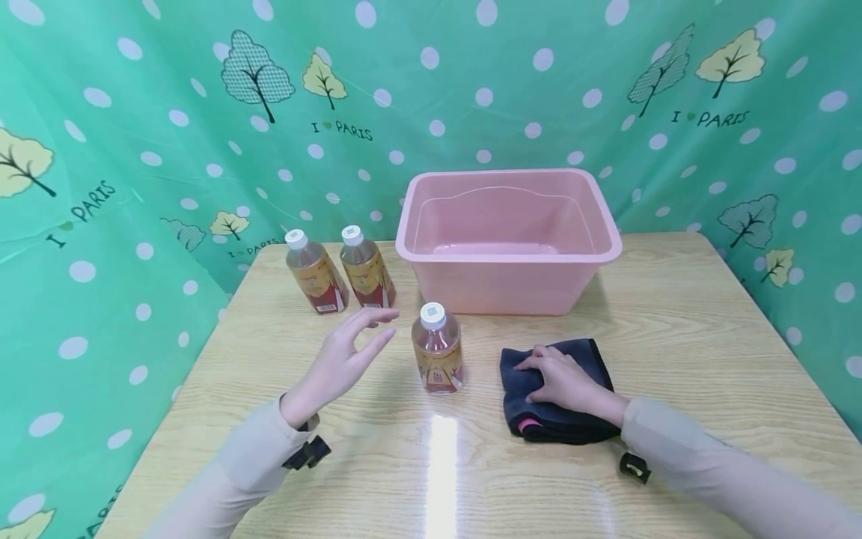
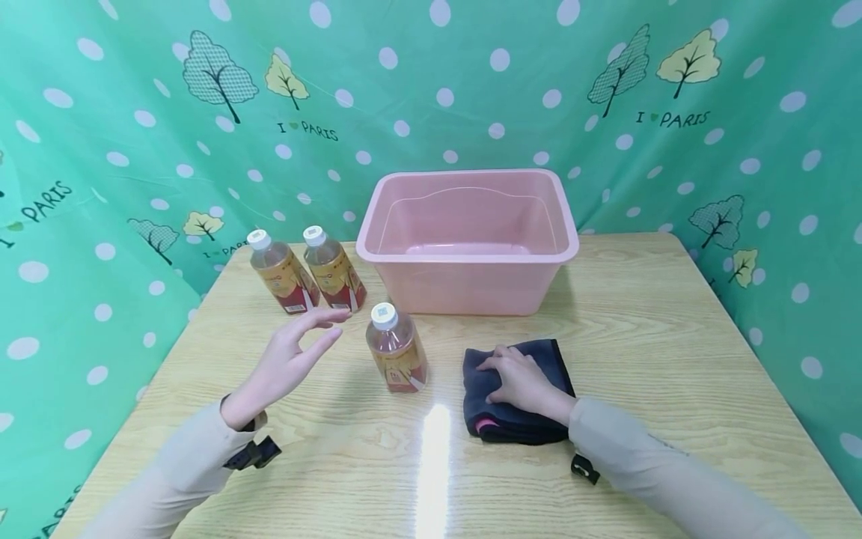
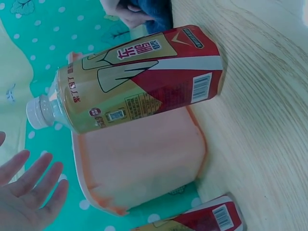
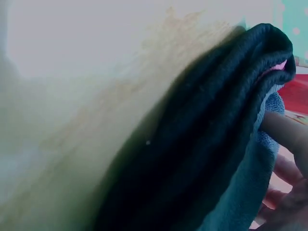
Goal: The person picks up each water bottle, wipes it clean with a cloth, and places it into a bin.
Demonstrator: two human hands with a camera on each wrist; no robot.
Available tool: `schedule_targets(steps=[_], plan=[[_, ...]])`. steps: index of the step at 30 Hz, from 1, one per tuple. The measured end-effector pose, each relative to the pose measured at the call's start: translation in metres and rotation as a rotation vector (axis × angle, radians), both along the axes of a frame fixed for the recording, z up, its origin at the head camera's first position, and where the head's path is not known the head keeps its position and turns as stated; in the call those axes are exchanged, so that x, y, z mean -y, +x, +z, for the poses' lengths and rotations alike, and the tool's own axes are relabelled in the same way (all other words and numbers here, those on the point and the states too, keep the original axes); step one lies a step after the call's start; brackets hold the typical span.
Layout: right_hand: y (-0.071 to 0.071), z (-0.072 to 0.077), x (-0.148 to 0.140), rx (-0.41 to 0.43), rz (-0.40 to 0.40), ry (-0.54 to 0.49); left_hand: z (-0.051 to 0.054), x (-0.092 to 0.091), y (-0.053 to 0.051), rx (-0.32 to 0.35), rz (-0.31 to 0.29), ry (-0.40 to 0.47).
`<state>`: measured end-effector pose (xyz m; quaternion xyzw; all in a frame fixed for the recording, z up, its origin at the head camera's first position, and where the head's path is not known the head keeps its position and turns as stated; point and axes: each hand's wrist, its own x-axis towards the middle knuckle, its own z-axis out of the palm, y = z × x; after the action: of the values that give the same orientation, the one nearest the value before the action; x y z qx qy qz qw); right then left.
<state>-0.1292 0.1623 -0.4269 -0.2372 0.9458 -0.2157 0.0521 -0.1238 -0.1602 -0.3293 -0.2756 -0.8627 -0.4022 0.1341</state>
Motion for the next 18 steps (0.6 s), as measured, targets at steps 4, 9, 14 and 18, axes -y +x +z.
schedule_targets(steps=[4,9,14,18], plan=[[0.002,0.0,0.002,-0.034,0.009,-0.015,0.001,-0.003,-0.001,0.027,-0.002,0.016],[0.006,0.001,0.003,-0.066,0.006,-0.046,0.001,-0.007,-0.003,0.04,-0.019,0.042],[0.007,0.001,0.0,-0.053,-0.018,-0.102,-0.002,-0.012,-0.007,0.031,-0.023,0.066],[0.007,0.002,-0.002,-0.045,-0.017,-0.155,-0.002,-0.017,-0.01,0.004,-0.018,0.093]])
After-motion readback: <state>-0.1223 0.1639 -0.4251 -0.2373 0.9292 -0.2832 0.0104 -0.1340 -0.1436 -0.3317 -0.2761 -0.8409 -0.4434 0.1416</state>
